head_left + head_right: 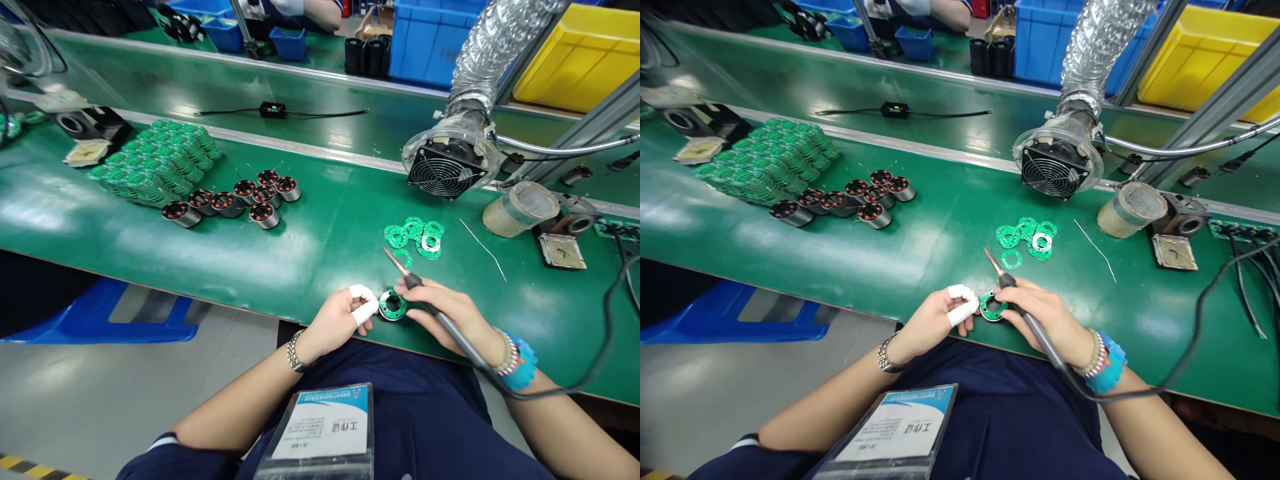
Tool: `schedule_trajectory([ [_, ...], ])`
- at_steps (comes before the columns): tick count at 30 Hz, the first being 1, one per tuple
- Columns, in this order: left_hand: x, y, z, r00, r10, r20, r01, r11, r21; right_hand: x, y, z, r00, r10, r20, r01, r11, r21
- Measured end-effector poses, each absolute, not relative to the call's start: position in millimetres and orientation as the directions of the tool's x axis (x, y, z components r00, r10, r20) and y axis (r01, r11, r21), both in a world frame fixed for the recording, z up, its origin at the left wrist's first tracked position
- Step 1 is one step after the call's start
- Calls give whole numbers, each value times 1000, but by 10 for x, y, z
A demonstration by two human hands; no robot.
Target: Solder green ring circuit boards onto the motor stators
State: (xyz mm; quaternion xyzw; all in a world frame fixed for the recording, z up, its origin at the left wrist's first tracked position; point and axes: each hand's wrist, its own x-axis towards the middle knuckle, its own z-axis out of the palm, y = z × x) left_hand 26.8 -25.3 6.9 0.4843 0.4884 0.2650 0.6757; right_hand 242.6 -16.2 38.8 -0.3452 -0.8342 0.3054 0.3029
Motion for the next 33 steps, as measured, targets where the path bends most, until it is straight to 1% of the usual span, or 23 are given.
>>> schedule_trajectory([
  [2,267,-314,68,388,845,-369,171,327,929,2371,-113,325,-646,722,246,408,600,-688],
  [4,259,-379,59,408,866,-288,266,189,945,2334,-118,273,-648,727,227,432,597,-676],
  [7,232,-430,59,426,895,-135,446,-78,892,2290,-224,212,-553,786,276,496,577,-649],
  [9,214,-409,86,405,913,-48,488,-172,856,2256,-321,176,-466,827,316,551,550,-627],
  [10,212,-385,104,391,920,-19,474,-183,861,2239,-365,160,-427,843,328,577,533,-619],
  [12,228,-323,138,354,935,-24,385,-123,915,2214,-424,137,-380,860,341,609,510,-607],
  [14,274,-264,152,328,936,-129,254,44,966,2207,-438,138,-362,862,354,615,507,-604],
  [15,304,-241,150,326,923,-206,187,151,971,2210,-430,150,-356,858,370,606,514,-607],
  [17,364,-210,139,341,874,-346,82,339,937,2215,-390,193,-349,841,415,569,541,-619],
  [19,407,-195,136,357,842,-405,35,421,906,2204,-336,247,-355,818,453,516,575,-635],
  [21,426,-188,148,363,849,-384,26,403,915,2171,-284,294,-385,798,464,471,602,-644],
  [23,425,-185,163,368,872,-323,34,335,942,2129,-248,324,-421,782,459,450,620,-643],
  [28,402,-184,151,352,914,-202,100,178,979,2081,-240,353,-456,782,425,461,616,-639],
  [33,417,-200,154,349,924,-157,85,136,987,2086,-255,352,-460,753,471,468,656,-593],
])
